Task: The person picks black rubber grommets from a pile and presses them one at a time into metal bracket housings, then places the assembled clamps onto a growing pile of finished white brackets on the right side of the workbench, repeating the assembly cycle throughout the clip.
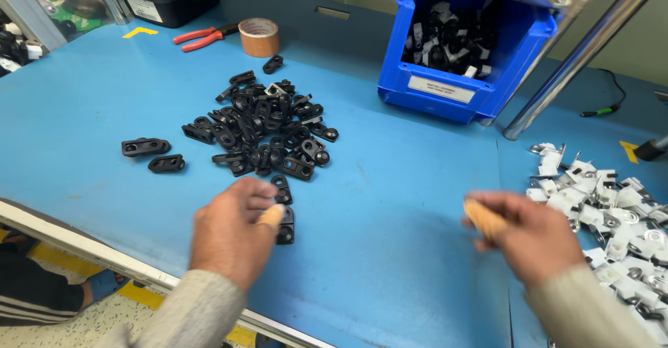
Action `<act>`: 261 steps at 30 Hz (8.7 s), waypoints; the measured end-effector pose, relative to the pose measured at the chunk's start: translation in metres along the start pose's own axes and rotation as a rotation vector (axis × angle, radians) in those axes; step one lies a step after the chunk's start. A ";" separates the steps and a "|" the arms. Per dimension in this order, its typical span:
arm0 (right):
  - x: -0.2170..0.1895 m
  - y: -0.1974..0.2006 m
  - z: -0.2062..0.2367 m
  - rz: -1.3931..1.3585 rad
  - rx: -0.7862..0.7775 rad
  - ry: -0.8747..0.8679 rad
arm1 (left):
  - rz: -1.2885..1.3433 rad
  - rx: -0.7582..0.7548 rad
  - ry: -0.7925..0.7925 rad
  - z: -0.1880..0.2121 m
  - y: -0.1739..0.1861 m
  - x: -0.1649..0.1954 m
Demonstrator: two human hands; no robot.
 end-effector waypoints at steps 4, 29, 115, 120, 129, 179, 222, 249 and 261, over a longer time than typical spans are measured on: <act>0.053 0.029 0.045 0.174 0.030 -0.144 | -0.271 -0.047 0.103 0.002 0.004 -0.005; 0.030 0.052 0.019 1.330 -0.270 0.376 | -0.264 -0.447 -0.227 0.052 -0.115 0.054; -0.042 -0.052 0.076 0.580 0.109 0.868 | -0.349 -0.752 0.063 0.059 -0.161 0.059; -0.040 -0.055 0.072 0.564 0.018 0.859 | -0.378 -0.745 0.049 0.054 -0.163 0.057; -0.053 -0.063 0.053 0.644 -0.124 0.652 | -0.408 -0.655 -0.201 0.033 -0.179 0.062; -0.015 -0.063 0.021 0.292 -0.264 0.270 | 0.024 -0.561 0.110 0.065 -0.158 0.055; -0.056 -0.056 0.044 0.378 -0.403 0.680 | 0.333 -0.702 -0.075 0.069 -0.147 0.058; 0.059 -0.079 0.030 -0.427 -0.471 -0.482 | 0.659 -0.914 0.294 0.071 -0.186 0.014; 0.068 -0.080 0.023 -0.171 -0.278 -0.363 | 0.429 -0.766 0.267 0.079 -0.181 0.019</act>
Point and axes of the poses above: each hand's wrist, its own z-axis away from the middle knuckle, its own y-axis out of the back of the hand, x = y × z, the point moved 9 cm from there along -z, towards the middle knuckle, and after that the axes turned 9 degrees about y, right-handed, at the moved point
